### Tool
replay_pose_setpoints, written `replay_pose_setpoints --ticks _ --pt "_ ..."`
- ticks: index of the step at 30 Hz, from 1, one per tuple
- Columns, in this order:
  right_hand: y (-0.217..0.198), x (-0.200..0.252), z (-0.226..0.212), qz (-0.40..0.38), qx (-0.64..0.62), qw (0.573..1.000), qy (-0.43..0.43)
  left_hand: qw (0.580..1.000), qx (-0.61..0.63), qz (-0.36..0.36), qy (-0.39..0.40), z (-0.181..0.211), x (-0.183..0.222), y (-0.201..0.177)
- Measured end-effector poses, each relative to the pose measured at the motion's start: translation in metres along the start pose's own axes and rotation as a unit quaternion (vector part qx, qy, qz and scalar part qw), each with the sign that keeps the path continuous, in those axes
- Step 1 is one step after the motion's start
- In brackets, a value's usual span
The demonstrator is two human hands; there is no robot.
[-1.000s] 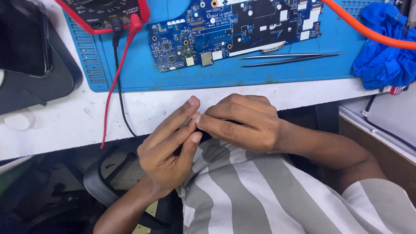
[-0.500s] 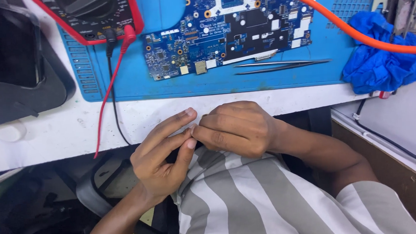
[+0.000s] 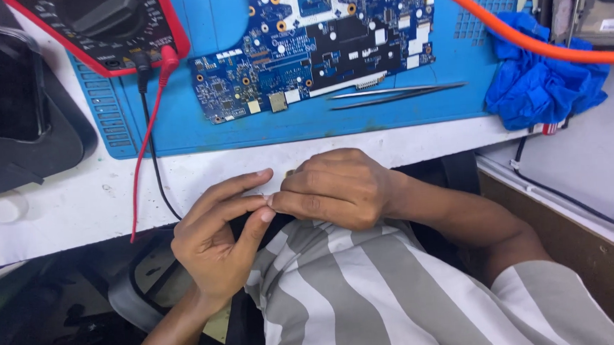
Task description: Cleaning a small electronic component with liquid at a repair station
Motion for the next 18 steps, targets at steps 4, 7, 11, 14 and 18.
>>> replay_pose_setpoints --ticks 4,7,11,14,18 --pt "0.001 -0.002 -0.001 0.001 -0.004 1.000 0.003 1.000 0.023 0.000 -0.016 -0.006 0.002 -0.003" --pt "0.000 -0.005 0.000 0.004 -0.011 1.000 0.021 0.999 0.030 -0.010 -0.033 -0.011 0.001 -0.004" --pt "0.004 -0.009 -0.001 0.002 -0.045 0.999 0.031 0.998 0.062 -0.012 -0.023 -0.011 0.004 -0.006" --pt "0.008 -0.009 -0.003 0.002 -0.062 0.997 0.040 0.996 0.082 -0.019 -0.014 -0.007 0.007 -0.005" --pt "0.009 -0.011 -0.007 0.021 -0.061 0.997 0.034 0.996 0.087 0.012 0.010 -0.004 0.009 -0.007"
Point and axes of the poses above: each hand's wrist, its own x-axis away from the middle knuckle, its own y-axis out of the palm, z = x × y, the point moved 9 cm from there along -x, towards the middle knuckle, and after that the axes turned 8 degrees about -y, right-handed, at the moved point
